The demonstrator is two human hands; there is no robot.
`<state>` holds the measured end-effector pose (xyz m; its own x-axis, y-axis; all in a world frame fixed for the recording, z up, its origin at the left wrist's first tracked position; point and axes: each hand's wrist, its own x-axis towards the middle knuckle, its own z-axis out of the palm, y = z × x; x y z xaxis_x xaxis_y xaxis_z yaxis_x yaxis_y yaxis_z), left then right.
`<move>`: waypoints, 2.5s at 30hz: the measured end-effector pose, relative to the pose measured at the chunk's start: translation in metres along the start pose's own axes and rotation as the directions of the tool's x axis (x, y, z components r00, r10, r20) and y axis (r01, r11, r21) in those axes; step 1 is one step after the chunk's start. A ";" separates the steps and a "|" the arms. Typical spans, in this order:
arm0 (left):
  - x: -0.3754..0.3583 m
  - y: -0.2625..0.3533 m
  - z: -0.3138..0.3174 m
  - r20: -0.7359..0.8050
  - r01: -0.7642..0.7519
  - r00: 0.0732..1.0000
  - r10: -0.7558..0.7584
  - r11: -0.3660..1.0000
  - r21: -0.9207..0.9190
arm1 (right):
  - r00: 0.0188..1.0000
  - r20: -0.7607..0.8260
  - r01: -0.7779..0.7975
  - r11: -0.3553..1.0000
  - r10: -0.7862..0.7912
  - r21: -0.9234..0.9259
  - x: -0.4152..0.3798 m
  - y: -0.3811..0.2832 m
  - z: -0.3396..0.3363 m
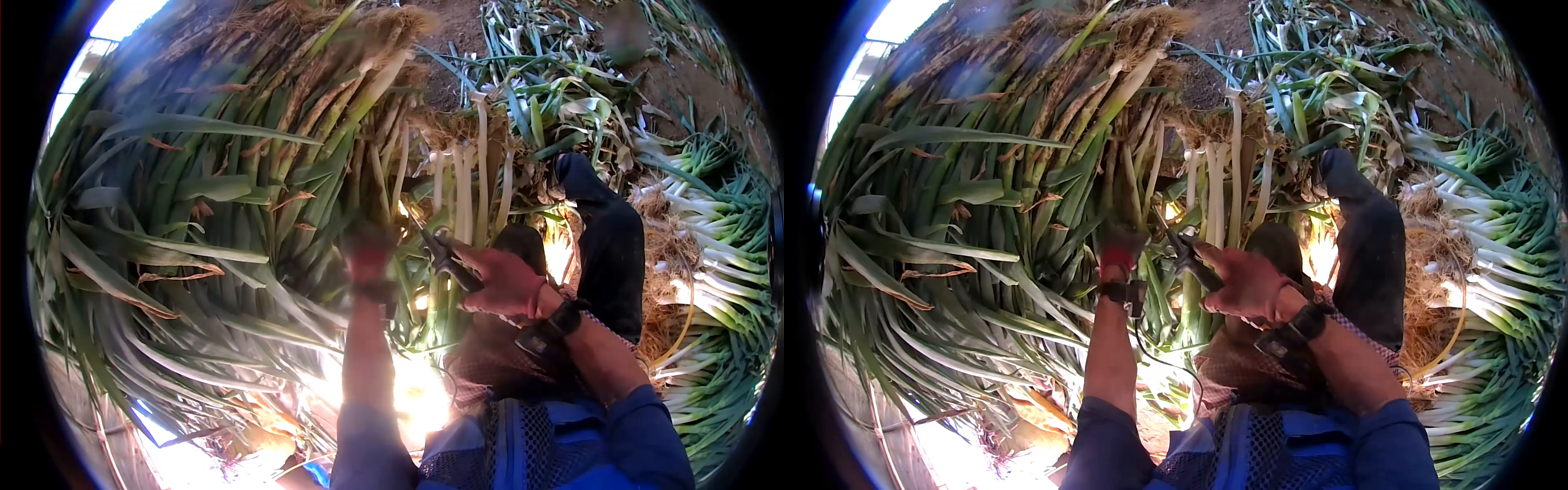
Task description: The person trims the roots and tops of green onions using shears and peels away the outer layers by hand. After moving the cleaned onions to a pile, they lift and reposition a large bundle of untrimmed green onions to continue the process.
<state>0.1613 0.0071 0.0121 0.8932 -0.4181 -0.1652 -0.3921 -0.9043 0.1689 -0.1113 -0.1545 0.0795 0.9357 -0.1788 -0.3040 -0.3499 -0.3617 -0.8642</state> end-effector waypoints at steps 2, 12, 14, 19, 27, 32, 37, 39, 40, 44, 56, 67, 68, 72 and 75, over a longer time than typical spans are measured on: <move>-0.038 0.000 -0.012 0.024 -0.443 0.896 0.443 0.896 0.014 | 1.000 0.011 -0.003 1.000 0.002 0.012 0.000 -0.005 -0.006; -0.055 -0.011 0.017 0.179 0.031 0.984 0.001 0.983 -0.178 | 0.999 -0.043 0.020 0.986 -0.028 -0.165 0.067 -0.032 -0.021; -0.057 -0.007 0.017 0.160 0.039 0.987 -0.010 0.983 -0.178 | 0.997 -0.077 0.007 0.983 -0.022 -0.182 0.082 -0.036 -0.024; -0.065 0.005 0.010 0.122 0.031 0.992 -0.034 0.999 0.026 | 0.998 -0.067 0.002 0.978 -0.016 -0.207 0.087 -0.031 -0.025; -0.089 0.018 0.007 0.165 0.026 0.986 -0.015 0.998 -0.065 | 0.999 0.021 0.052 0.991 -0.050 -0.124 0.015 -0.014 -0.014; -0.108 0.006 0.026 0.121 0.002 0.992 0.016 0.990 -0.143 | 0.989 0.101 0.129 0.970 -0.110 -0.207 -0.037 -0.007 -0.007; -0.107 -0.016 0.051 -0.149 -0.329 0.944 0.293 0.866 -0.378 | 0.954 0.119 0.298 0.926 -0.277 -0.232 -0.067 0.003 0.002; -0.109 -0.017 0.041 -0.020 -0.220 0.972 0.233 0.882 -0.416 | 0.965 0.141 0.250 0.941 -0.222 -0.227 -0.063 0.003 0.003; -0.111 -0.013 0.032 0.112 -0.107 0.979 0.172 0.892 -0.439 | 0.973 0.161 0.200 0.954 -0.166 -0.222 -0.059 -0.001 0.002; -0.113 -0.026 0.043 0.101 -0.066 0.983 0.152 0.811 -0.581 | 0.979 0.203 0.063 0.983 -0.027 -0.173 -0.020 -0.024 -0.007; -0.135 -0.099 0.079 0.278 0.075 0.900 0.336 0.510 -0.857 | 0.966 0.255 0.054 0.993 -0.026 -0.105 -0.034 -0.031 -0.022; -0.147 -0.055 0.029 0.215 0.097 0.972 0.100 0.661 -0.744 | 0.937 0.336 0.173 0.961 -0.093 -0.214 -0.079 -0.024 0.001; -0.148 -0.052 0.025 0.218 0.102 0.971 0.095 0.660 -0.744 | 0.920 0.375 0.194 0.965 -0.115 -0.179 -0.079 -0.023 0.001; -0.148 -0.048 0.025 0.243 0.184 0.970 -0.014 0.694 -0.696 | 0.867 0.498 0.176 0.948 -0.022 -0.264 -0.090 -0.020 0.008; -0.153 -0.047 0.032 0.215 0.197 0.976 -0.045 0.611 -0.766 | 0.924 0.380 0.124 0.977 -0.050 -0.175 -0.089 -0.020 0.013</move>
<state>0.0359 0.1113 -0.0016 0.8418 -0.3854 -0.3779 0.1052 -0.5696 0.8152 -0.1874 -0.1196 0.1186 0.8986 0.2003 -0.3903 -0.2332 -0.5354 -0.8117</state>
